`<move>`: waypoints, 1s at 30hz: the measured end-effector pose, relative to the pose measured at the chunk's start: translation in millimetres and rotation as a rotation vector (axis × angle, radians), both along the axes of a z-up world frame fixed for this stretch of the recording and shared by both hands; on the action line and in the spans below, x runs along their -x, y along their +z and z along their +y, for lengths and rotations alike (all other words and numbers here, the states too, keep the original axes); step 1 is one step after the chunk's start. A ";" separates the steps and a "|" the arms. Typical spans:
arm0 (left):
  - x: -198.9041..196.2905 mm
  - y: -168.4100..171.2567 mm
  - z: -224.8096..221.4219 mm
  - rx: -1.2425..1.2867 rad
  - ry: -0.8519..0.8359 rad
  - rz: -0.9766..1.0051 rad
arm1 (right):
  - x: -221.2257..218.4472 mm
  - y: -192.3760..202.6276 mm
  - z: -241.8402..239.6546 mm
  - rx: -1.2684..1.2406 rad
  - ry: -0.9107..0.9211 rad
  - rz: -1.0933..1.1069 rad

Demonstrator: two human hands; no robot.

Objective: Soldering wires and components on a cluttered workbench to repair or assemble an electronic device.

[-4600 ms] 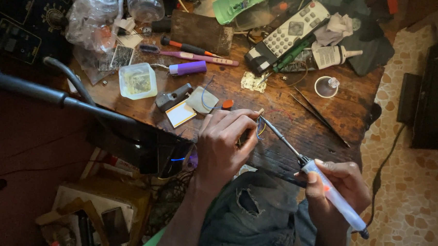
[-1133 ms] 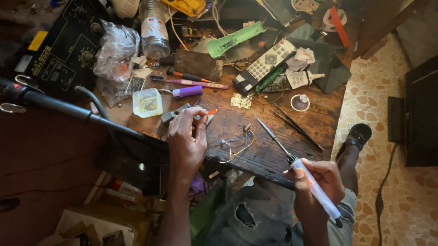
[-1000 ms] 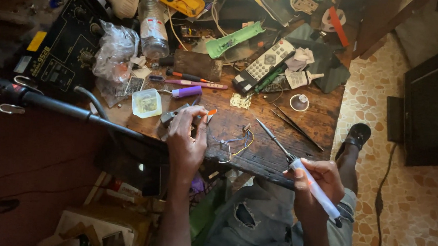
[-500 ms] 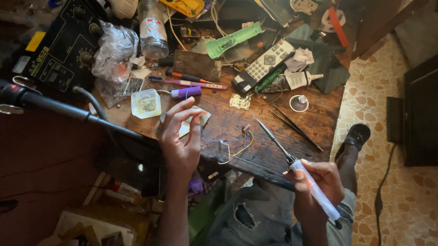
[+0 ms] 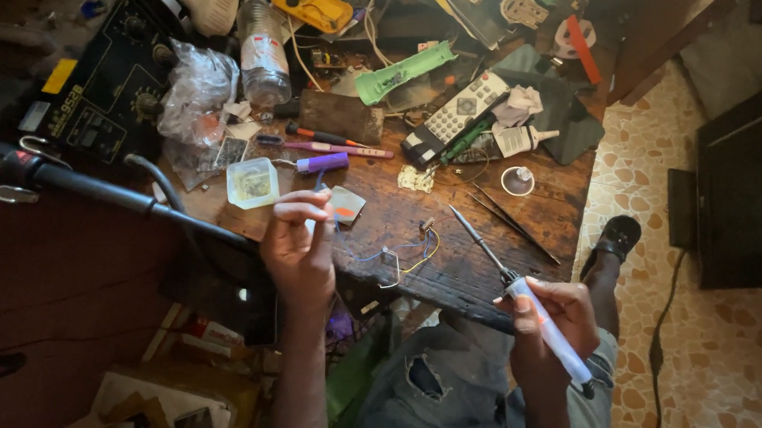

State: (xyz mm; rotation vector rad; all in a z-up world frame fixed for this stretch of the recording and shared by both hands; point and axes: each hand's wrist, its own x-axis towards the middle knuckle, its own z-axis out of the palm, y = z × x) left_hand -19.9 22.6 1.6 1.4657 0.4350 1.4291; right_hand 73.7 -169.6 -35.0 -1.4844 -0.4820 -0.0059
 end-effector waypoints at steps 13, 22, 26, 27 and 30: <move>4.5 10.6 4.2 -0.156 0.078 0.356 | 2.0 7.1 1.8 0.006 -0.001 0.013; 9.4 11.1 4.1 -0.255 0.222 0.608 | 2.8 11.0 2.7 0.045 -0.010 -0.034; 10.9 2.8 9.8 -0.332 0.296 0.712 | 2.6 9.2 1.9 0.041 -0.007 -0.022; 11.3 -2.1 12.6 -0.405 0.331 0.762 | 2.1 8.0 1.5 0.052 -0.017 -0.025; 10.4 0.3 11.1 -0.446 0.355 0.798 | 2.8 7.2 2.1 0.023 -0.017 0.013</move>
